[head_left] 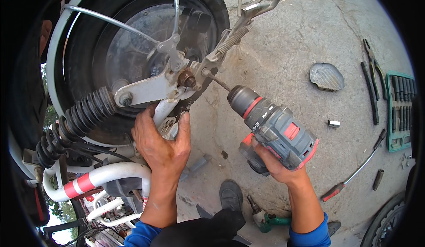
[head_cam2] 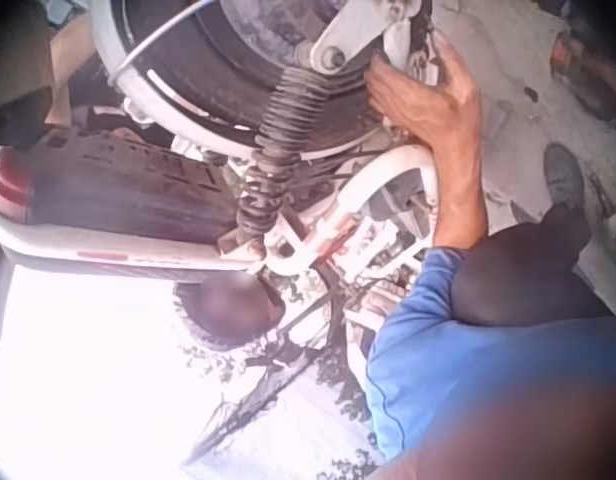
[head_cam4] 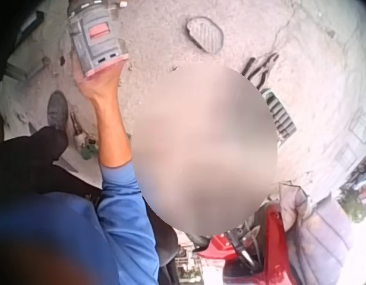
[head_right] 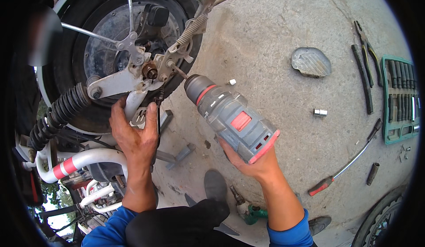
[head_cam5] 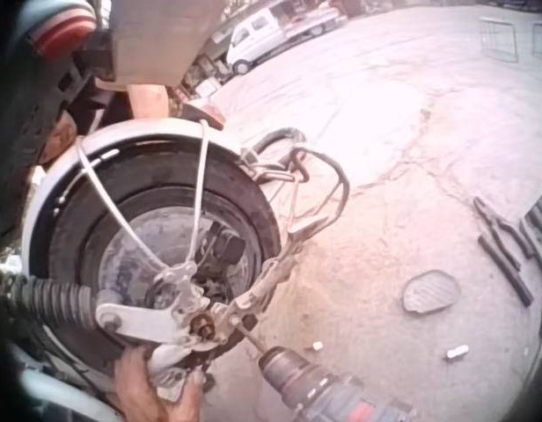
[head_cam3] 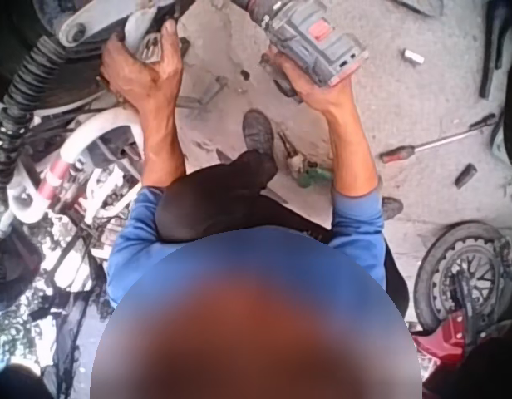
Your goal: The person uses a cordless drill to remove and reinstall bolts on the rear wheel area of a white scooter. They handle a black plastic footrest cover, aligning and securing it with the drill. The work occurs in an outdoor workshop area with other scooters and tools visible.
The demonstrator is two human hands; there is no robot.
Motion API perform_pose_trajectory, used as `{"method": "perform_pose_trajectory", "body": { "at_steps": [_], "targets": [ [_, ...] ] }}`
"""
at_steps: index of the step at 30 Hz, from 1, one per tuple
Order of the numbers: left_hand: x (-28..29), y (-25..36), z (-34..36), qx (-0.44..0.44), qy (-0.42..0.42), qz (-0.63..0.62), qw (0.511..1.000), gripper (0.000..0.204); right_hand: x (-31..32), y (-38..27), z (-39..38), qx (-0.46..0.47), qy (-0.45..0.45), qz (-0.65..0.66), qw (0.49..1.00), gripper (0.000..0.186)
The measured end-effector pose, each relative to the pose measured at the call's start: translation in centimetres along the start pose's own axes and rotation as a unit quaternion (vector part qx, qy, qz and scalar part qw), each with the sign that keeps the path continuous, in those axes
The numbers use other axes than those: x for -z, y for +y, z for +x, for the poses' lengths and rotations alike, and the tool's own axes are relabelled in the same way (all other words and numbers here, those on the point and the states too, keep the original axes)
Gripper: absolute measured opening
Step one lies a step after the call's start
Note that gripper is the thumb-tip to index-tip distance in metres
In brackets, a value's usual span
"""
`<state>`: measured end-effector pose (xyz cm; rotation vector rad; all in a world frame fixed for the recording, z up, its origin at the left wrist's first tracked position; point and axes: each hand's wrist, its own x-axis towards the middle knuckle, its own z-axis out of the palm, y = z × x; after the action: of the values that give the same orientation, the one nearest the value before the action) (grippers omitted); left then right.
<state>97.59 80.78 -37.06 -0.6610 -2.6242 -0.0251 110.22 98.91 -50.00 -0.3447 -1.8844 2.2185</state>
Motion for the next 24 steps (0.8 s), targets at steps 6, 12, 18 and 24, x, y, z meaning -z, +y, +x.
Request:
{"method": "perform_pose_trajectory", "body": {
  "at_steps": [6,12,18,24],
  "targets": [
    [0.1,0.1,0.1,0.006,-0.001,0.002,1.0,0.058,0.4,0.7,0.1,0.005,-0.034,-0.014,0.999,0.013],
    [0.2,0.1,0.0,0.014,-0.004,-0.007,1.0,0.057,0.2,1.7,0.6,0.07,0.016,-0.086,0.994,0.017],
    [0.2,0.0,0.1,0.014,-0.004,-0.009,1.0,0.056,0.5,1.9,1.0,0.152,0.035,-0.147,0.977,0.013],
    [0.2,-0.1,0.0,0.014,0.001,-0.008,1.0,0.056,0.5,1.4,1.4,0.156,0.04,-0.088,0.983,0.014]
  ]
}}
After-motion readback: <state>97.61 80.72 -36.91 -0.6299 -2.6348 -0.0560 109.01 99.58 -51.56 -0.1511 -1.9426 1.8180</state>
